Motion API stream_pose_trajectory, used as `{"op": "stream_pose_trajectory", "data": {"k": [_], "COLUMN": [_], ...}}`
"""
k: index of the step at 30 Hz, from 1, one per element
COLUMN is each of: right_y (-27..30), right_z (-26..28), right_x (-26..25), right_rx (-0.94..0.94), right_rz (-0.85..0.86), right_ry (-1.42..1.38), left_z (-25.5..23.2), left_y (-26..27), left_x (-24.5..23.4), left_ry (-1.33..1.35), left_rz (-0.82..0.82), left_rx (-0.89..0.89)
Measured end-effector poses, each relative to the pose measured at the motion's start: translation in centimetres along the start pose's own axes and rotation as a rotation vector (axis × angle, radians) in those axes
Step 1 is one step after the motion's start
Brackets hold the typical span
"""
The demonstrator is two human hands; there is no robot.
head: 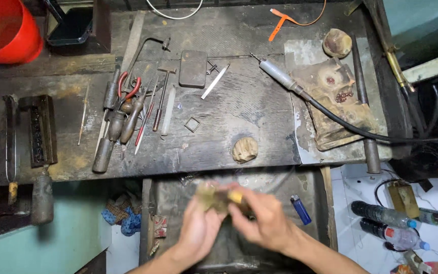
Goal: Polishing a small jewelry component using a rotary tool and cleaning it with a brush at a workbench
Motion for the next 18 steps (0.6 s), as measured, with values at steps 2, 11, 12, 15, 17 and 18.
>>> {"op": "stream_pose_trajectory", "data": {"k": [2,11,12,15,17,18], "right_y": [0.8,2.1,2.4,2.7,2.3,2.3], "right_z": [-1.6,-6.6,-6.2,-3.3,-1.4,-0.3], "right_x": [-1.3,-5.8,-4.2,-6.0,-6.4,-6.9], "right_rx": [0.036,0.044,0.017,0.139,0.096,0.047], "right_rz": [-0.134,-0.182,-0.021,-0.150,-0.275,-0.403], "right_ry": [0.190,0.543,0.516,0.226,0.254,0.283], "left_z": [0.8,-3.8,-3.8,-4.6,-4.0,-3.6], "left_y": [-0.5,-1.8,-2.2,-2.2,-2.6,-2.8], "left_x": [-0.6,0.6,0.0,1.4,1.1,1.0], "left_ry": [0.016,-0.634,-0.583,-0.641,-0.607,-0.571], "left_rz": [0.021,0.236,0.259,0.253,0.246,0.242], "left_rx": [0.005,0.415,0.451,0.480,0.439,0.403]}}
Point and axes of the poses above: each hand's wrist, its own y-axis away from the middle knuckle, its own x-axis out of the palm, z = x × y, the point moved 5 cm from there along -y, towards the middle knuckle, and after that the axes turned 5 degrees about y, right-handed, at the moved point
